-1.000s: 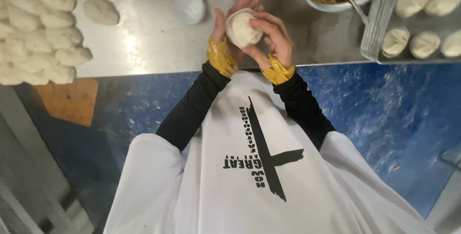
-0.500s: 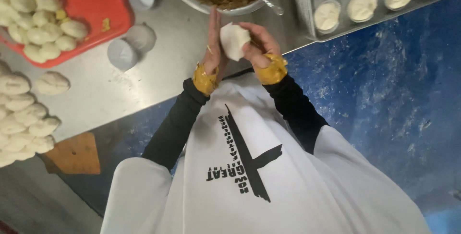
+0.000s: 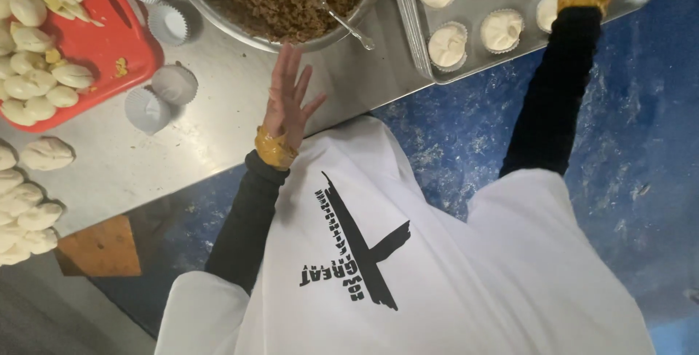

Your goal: Stuffing dough with meat filling and shaping them into buns.

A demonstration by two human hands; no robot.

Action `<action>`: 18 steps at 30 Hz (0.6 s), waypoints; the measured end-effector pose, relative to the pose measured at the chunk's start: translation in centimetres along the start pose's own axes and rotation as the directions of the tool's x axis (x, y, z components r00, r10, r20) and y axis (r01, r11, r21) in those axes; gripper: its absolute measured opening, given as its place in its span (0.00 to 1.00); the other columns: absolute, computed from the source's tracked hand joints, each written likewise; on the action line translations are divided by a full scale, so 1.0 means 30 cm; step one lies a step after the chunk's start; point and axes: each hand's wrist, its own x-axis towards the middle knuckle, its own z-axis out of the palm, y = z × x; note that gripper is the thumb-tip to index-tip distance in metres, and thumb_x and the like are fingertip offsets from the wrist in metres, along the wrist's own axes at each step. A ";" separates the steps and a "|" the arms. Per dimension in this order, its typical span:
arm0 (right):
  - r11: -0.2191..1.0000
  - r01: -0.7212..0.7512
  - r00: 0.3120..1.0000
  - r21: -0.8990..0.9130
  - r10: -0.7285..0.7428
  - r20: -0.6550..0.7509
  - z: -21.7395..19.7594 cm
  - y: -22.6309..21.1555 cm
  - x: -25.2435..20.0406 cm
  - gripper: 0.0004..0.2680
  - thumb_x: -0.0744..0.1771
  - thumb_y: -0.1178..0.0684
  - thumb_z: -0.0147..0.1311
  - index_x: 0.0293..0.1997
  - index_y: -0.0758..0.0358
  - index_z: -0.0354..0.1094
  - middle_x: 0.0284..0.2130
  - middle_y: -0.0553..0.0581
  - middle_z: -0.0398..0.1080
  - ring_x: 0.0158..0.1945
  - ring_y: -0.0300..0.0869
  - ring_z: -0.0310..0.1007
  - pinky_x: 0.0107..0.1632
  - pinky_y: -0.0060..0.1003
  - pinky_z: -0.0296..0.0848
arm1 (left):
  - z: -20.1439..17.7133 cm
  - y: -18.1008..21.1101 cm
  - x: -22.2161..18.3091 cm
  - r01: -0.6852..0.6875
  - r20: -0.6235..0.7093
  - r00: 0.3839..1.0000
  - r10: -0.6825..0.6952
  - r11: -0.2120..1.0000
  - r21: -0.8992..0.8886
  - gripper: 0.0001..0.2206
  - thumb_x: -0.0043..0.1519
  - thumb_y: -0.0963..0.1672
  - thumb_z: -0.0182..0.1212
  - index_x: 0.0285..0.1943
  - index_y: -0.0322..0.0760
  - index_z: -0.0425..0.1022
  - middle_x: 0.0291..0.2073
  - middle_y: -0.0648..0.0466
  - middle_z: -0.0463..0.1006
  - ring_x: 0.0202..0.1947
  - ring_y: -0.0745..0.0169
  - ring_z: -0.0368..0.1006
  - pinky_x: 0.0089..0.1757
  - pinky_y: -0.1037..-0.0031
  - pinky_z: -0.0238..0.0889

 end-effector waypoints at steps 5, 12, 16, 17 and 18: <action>0.998 0.008 0.997 -0.067 -0.013 -0.072 -0.020 -0.073 0.146 0.19 0.71 0.50 0.57 0.68 0.69 0.58 0.57 0.68 0.68 0.60 0.56 0.71 0.60 0.51 0.71 | -0.058 0.015 -0.049 -0.088 -0.111 0.990 0.088 0.996 0.006 0.46 0.60 0.68 0.51 0.84 0.59 0.38 0.84 0.50 0.35 0.83 0.39 0.34 0.72 0.37 0.44; 0.977 0.099 0.981 0.187 -0.064 -0.182 -0.101 -0.200 0.066 0.24 0.68 0.53 0.69 0.68 0.67 0.58 0.61 0.65 0.68 0.64 0.54 0.70 0.64 0.49 0.68 | -0.119 0.053 -0.114 -0.118 -0.241 0.964 0.116 0.993 0.006 0.41 0.66 0.65 0.46 0.84 0.53 0.41 0.83 0.47 0.40 0.82 0.38 0.40 0.72 0.40 0.48; 0.973 0.087 0.995 0.213 -0.074 -0.066 -0.097 -0.268 0.079 0.25 0.67 0.53 0.72 0.70 0.64 0.59 0.63 0.65 0.68 0.67 0.54 0.68 0.66 0.49 0.65 | -0.157 0.071 -0.149 -0.148 -0.265 0.954 0.138 0.989 -0.016 0.39 0.67 0.64 0.47 0.83 0.52 0.41 0.83 0.47 0.40 0.82 0.38 0.41 0.72 0.41 0.49; 0.972 0.084 0.996 0.221 -0.081 -0.025 -0.090 -0.295 0.083 0.26 0.67 0.53 0.73 0.70 0.63 0.59 0.64 0.65 0.68 0.68 0.55 0.68 0.66 0.49 0.65 | -0.167 0.076 -0.163 -0.175 -0.254 0.953 0.165 0.984 -0.018 0.38 0.68 0.63 0.47 0.83 0.52 0.42 0.83 0.47 0.40 0.82 0.38 0.41 0.72 0.42 0.50; 0.970 0.094 0.996 0.223 -0.092 -0.021 -0.083 -0.315 0.083 0.26 0.67 0.53 0.73 0.70 0.63 0.59 0.64 0.65 0.68 0.68 0.55 0.68 0.66 0.49 0.65 | -0.179 0.083 -0.177 -0.182 -0.264 0.949 0.171 0.983 -0.019 0.38 0.68 0.63 0.47 0.83 0.52 0.42 0.83 0.47 0.40 0.82 0.38 0.41 0.72 0.42 0.50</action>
